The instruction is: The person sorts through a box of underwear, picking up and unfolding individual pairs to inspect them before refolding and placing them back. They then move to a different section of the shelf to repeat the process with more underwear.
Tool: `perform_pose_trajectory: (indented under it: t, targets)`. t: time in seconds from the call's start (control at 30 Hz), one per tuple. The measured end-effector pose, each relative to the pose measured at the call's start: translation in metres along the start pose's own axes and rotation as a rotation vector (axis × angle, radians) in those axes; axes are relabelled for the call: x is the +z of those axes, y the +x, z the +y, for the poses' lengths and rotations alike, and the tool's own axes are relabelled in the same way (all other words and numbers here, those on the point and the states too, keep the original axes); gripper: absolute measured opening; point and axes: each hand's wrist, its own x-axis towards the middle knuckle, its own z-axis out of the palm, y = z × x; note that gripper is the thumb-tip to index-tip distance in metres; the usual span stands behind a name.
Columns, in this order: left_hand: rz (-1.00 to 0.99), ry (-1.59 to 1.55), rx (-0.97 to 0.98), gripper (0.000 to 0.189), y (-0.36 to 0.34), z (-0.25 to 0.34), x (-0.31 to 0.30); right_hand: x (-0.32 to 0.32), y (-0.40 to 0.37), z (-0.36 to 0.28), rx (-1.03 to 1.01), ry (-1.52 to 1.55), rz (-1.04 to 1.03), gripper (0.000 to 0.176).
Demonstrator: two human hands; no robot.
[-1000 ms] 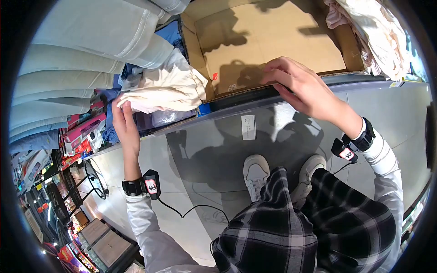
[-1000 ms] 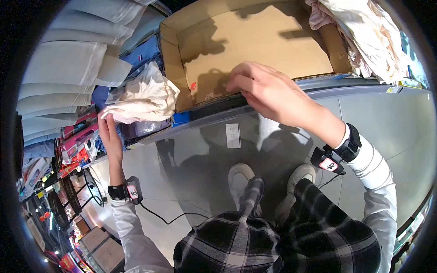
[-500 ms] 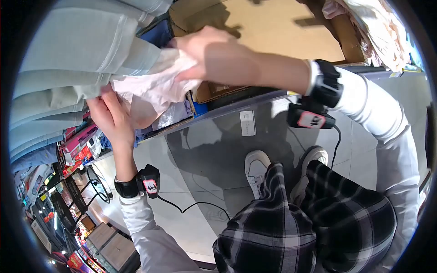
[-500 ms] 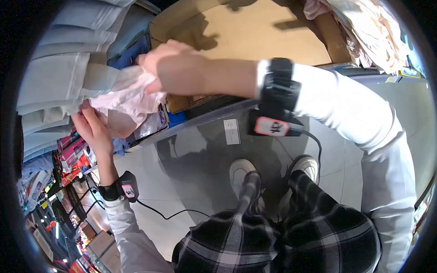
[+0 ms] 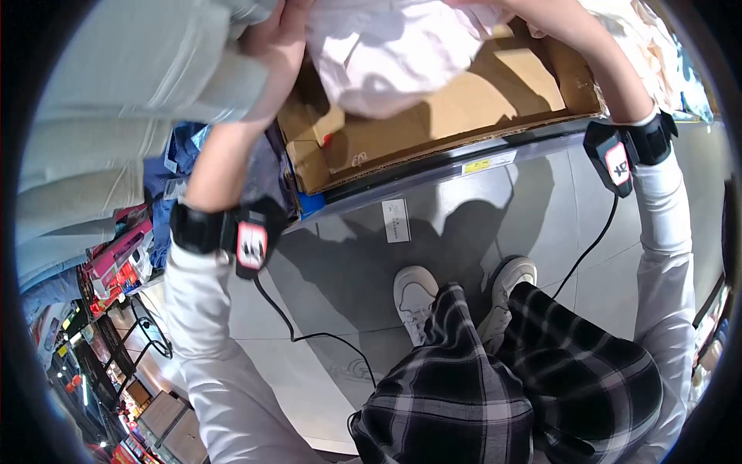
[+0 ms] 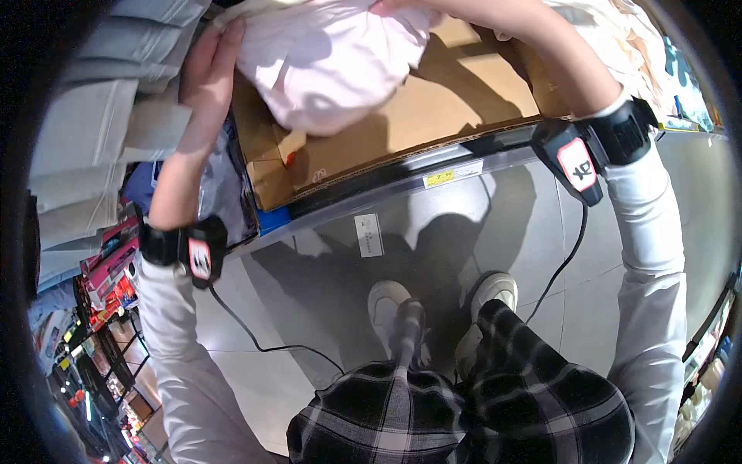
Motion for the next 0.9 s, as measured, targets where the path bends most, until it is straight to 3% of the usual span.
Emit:
perform_pose_trajectory:
  t: [0.03, 0.07, 0.1, 0.13, 0.17, 0.2, 0.27, 0.3, 0.33, 0.4, 0.53, 0.6, 0.63, 0.77, 0.83, 0.9]
  targets:
    - [0.046, -0.188, 0.043, 0.029, 0.010, 0.019, 0.009, 0.001, 0.006, 0.009, 0.004, 0.000, 0.003, 0.023]
    - [0.092, -0.376, 0.085, 0.024, 0.020, 0.038, 0.018, 0.002, 0.012, 0.017, -0.152, -0.209, 0.122, 0.024]
    - [0.088, -0.379, 0.086, 0.024, 0.027, 0.015, 0.015, 0.004, 0.018, 0.027, -0.309, -0.420, 0.241, 0.026]
    - [-0.052, -0.251, 0.025, 0.025, 0.038, -0.021, 0.006, 0.008, 0.027, 0.043, -0.437, -0.569, 0.326, 0.030]
    - [-0.194, -0.120, -0.036, 0.027, 0.043, -0.045, 0.002, 0.018, 0.028, 0.051, -0.419, -0.672, 0.321, 0.031]
    - [-0.201, -0.117, -0.039, 0.027, 0.035, -0.033, 0.003, 0.028, 0.030, 0.054, -0.400, -0.773, 0.316, 0.032]
    - [-0.457, 0.042, -0.006, 0.024, 0.008, -0.009, 0.000, 0.044, 0.024, 0.062, -0.431, -0.788, 0.061, 0.026]
    - [-0.501, 0.179, 0.174, 0.030, -0.006, -0.015, 0.000, 0.056, 0.018, 0.074, -0.470, -0.746, -0.018, 0.032]
    - [-0.620, 0.110, 0.172, 0.033, -0.011, -0.015, 0.002, 0.067, 0.012, 0.077, -0.509, -0.702, -0.100, 0.037]
    - [-0.597, 0.230, 0.313, 0.028, -0.035, -0.006, 0.005, 0.079, 0.004, 0.079, -0.444, -0.652, -0.230, 0.036]
    - [-0.599, 0.251, 0.410, 0.026, -0.051, 0.011, -0.001, 0.088, 0.001, 0.074, -0.446, -0.734, -0.372, 0.040]
    - [-0.749, 0.248, 0.249, 0.031, -0.058, 0.015, -0.007, 0.091, -0.003, 0.069, -0.499, -0.665, -0.376, 0.043]
    - [-0.734, 0.194, 0.336, 0.030, -0.058, 0.015, -0.008, 0.094, -0.004, 0.067, -0.530, -0.675, -0.423, 0.038]
    - [-0.854, 0.406, 0.275, 0.027, -0.070, 0.035, -0.013, 0.110, -0.015, 0.053, -0.664, -0.767, -0.481, 0.021]
    - [-0.869, 0.468, 0.393, 0.024, -0.077, 0.037, -0.012, 0.114, -0.018, 0.053, -0.811, -0.841, -0.461, 0.011]
    - [-0.923, 0.517, 0.385, 0.022, -0.090, 0.041, -0.006, 0.115, -0.023, 0.051, -0.805, -0.878, -0.474, 0.012]
